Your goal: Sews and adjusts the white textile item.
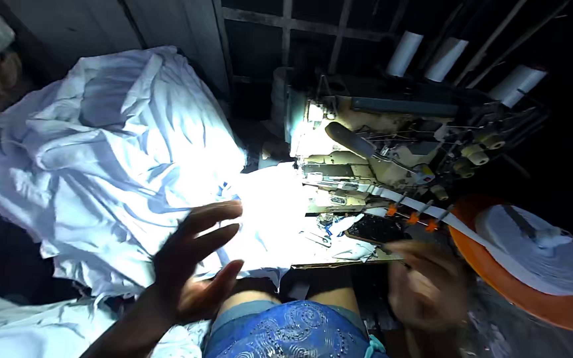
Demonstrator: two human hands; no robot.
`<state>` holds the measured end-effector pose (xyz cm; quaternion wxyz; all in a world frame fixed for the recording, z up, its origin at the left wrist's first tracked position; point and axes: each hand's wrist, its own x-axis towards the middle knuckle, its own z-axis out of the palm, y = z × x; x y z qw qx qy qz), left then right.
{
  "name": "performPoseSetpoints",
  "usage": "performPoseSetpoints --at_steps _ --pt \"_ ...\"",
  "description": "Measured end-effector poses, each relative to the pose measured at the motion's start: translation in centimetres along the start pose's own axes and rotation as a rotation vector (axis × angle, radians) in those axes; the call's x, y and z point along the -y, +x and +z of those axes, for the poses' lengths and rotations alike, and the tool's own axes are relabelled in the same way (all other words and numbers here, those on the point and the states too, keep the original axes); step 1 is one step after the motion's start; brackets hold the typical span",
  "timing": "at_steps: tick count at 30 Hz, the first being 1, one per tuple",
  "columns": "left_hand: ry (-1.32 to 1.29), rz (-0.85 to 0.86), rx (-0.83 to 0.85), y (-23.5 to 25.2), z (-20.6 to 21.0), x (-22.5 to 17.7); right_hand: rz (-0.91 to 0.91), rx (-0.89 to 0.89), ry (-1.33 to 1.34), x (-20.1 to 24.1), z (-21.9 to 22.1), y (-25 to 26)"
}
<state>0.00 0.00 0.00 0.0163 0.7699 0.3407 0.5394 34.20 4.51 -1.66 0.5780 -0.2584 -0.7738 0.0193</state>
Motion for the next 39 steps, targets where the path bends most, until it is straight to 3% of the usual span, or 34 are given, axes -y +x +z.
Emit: performPoseSetpoints --at_steps 4,7,11,14,16,18,20,23,25,29,31,35,39 --pt "0.386 0.157 0.414 -2.8 6.2 5.7 0.262 0.254 0.231 -4.3 10.1 -5.7" --pt "0.555 -0.014 0.744 -2.9 6.2 5.6 0.334 0.346 0.325 -4.0 12.3 -6.6" --pt "0.534 0.219 0.415 -2.2 5.0 8.4 0.447 0.415 0.367 -2.1 13.3 -4.5" --pt "0.519 0.261 0.492 -1.2 5.2 8.8 0.647 0.746 0.327 -1.1 15.3 -3.5" --pt "0.571 0.172 0.702 -0.9 5.2 8.4 0.798 0.894 0.351 -1.4 16.8 -3.1" --pt "0.603 0.038 0.849 -0.7 4.2 8.2 0.931 0.884 0.452 -1.4 17.0 -2.9" --pt "0.652 0.141 0.712 -0.8 2.9 8.7 0.990 0.775 0.584 -1.0 15.7 -2.2" --pt "0.516 0.207 0.476 0.1 1.3 8.1 0.953 0.637 0.761 -0.3 13.2 -1.3" --pt "0.340 0.152 0.445 0.9 0.7 6.6 0.864 0.698 0.803 -0.3 11.6 -0.5" --pt "0.093 -0.037 0.631 1.2 -0.9 5.7 0.715 0.914 0.766 -0.4 8.8 1.4" --pt "0.195 -0.057 0.671 0.8 -1.0 5.6 0.719 0.925 0.809 -0.5 7.9 1.8" --pt "0.365 -0.023 0.678 1.0 0.2 3.6 0.561 0.817 0.731 0.1 7.8 1.1" --pt "0.285 -0.060 0.816 1.1 0.4 3.1 0.413 0.583 0.601 0.1 8.5 -0.2"
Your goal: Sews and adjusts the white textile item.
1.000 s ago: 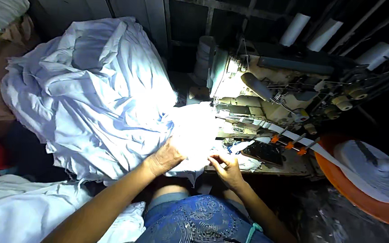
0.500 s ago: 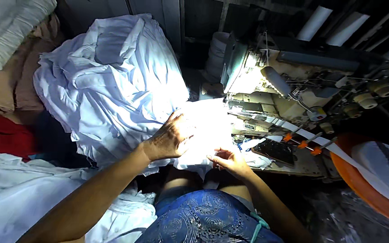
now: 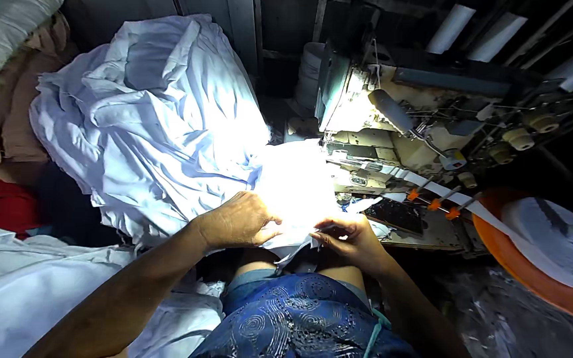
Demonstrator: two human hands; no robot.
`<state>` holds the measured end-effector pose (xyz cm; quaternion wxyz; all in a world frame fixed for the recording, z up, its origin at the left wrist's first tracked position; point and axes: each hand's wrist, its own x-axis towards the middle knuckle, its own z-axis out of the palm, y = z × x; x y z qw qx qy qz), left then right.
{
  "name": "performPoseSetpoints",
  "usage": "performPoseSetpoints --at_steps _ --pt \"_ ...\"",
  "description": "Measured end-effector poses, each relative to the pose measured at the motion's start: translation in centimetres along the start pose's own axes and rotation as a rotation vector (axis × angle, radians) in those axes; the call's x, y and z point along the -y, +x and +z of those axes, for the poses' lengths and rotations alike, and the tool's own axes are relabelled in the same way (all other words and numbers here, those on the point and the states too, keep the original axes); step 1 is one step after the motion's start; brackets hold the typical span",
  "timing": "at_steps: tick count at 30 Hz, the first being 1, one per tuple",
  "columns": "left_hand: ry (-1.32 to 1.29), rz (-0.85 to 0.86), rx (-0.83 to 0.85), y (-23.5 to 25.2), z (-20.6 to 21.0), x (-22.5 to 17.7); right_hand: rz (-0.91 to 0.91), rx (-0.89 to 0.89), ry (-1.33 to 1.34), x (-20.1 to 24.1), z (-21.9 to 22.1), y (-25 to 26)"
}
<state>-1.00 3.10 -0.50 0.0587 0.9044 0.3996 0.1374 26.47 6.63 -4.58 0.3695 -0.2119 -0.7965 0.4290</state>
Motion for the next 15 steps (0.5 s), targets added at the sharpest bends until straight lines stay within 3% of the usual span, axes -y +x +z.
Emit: performPoseSetpoints --at_steps 3,5,7,11,15 --pt "0.104 0.045 -0.002 -0.2 0.4 0.3 -0.049 -0.135 -0.052 -0.5 0.2 -0.3" --pt "0.116 0.090 -0.146 0.2 1.4 0.3 -0.012 -0.107 0.027 0.0 0.0 -0.7" --pt "0.033 0.132 -0.260 1.0 2.8 -0.1 0.053 0.014 0.160 1.0 -0.4 -1.1" --pt "-0.167 0.146 -0.180 1.7 5.4 0.0 0.063 0.155 0.237 1.7 -1.4 -1.5" --pt "-0.487 0.076 -0.197 1.4 1.8 0.8 0.142 0.172 0.085 1.7 -2.4 -1.8"
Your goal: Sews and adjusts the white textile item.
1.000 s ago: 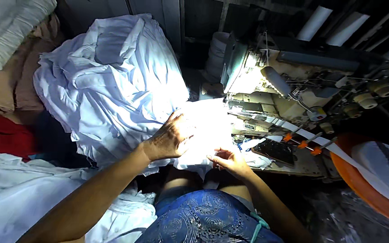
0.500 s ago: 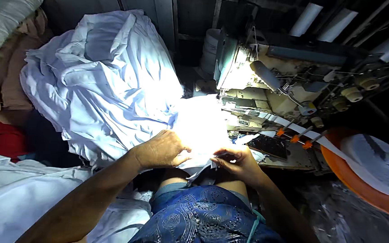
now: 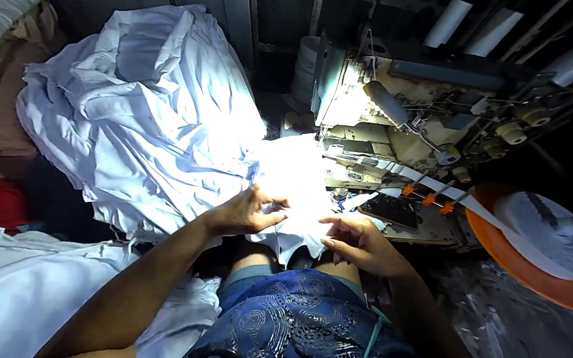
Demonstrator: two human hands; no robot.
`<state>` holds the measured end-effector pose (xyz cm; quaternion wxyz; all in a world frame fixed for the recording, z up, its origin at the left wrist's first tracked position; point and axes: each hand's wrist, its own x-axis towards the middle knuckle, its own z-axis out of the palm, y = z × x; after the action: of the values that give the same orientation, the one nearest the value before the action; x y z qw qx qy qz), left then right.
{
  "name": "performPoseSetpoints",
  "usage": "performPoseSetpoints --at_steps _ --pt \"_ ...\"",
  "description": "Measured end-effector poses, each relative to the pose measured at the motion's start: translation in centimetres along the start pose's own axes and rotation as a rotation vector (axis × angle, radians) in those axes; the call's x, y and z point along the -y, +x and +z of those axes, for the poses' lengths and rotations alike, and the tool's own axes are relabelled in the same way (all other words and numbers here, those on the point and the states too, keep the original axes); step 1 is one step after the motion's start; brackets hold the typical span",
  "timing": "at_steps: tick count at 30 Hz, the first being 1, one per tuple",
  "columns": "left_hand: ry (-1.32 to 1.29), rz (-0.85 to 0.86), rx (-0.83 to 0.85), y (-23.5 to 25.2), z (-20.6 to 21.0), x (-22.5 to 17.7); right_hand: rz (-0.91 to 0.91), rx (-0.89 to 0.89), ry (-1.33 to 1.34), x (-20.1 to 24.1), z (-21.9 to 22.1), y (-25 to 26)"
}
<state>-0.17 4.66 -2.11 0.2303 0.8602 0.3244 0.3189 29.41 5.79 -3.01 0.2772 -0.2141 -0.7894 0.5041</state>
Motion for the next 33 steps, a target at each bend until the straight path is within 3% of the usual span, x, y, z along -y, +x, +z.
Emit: performPoseSetpoints --at_steps 3,5,7,10,13,15,17,19,22,25,27,33 --pt "-0.205 0.096 0.057 0.1 -1.5 -1.0 -0.088 -0.043 -0.206 -0.7 0.6 -0.2" --pt "-0.300 0.153 0.125 0.3 -0.4 -1.6 -0.141 -0.050 -0.373 -0.7 1.1 -0.4" --pt "-0.279 0.238 0.075 0.5 1.6 -2.5 -0.171 -0.031 -0.422 -0.3 1.7 -0.7" --pt "0.011 0.331 -0.211 0.2 5.6 -3.1 -0.250 0.008 -0.201 -0.9 1.9 -1.0" --pt "0.551 0.171 -0.368 -1.3 10.6 1.3 -0.248 -0.106 0.158 -2.2 1.0 -1.1" --pt "0.720 -0.019 -0.417 -2.3 12.1 5.8 -0.247 -0.199 0.312 -2.7 0.2 -1.3" --pt "0.815 -0.183 -0.535 -1.9 9.9 8.2 -0.307 -0.149 0.411 -2.8 -0.5 -1.5" --pt "0.885 -0.191 -0.646 -0.7 5.0 7.9 -0.356 -0.091 0.398 -3.0 -0.3 -1.7" --pt "0.878 -0.041 -0.501 0.7 -0.4 6.5 -0.326 -0.146 0.212 -4.2 1.6 -2.3" --pt "0.877 0.211 -0.276 1.5 -0.3 7.0 -0.244 -0.238 0.140 -5.9 3.2 -3.2" --pt "0.899 0.245 -0.193 1.8 0.6 7.3 -0.191 -0.291 0.181 -7.0 3.9 -3.9" --pt "0.908 0.163 -0.380 1.8 1.6 6.0 -0.078 -0.339 0.054 -8.4 4.6 -4.6"
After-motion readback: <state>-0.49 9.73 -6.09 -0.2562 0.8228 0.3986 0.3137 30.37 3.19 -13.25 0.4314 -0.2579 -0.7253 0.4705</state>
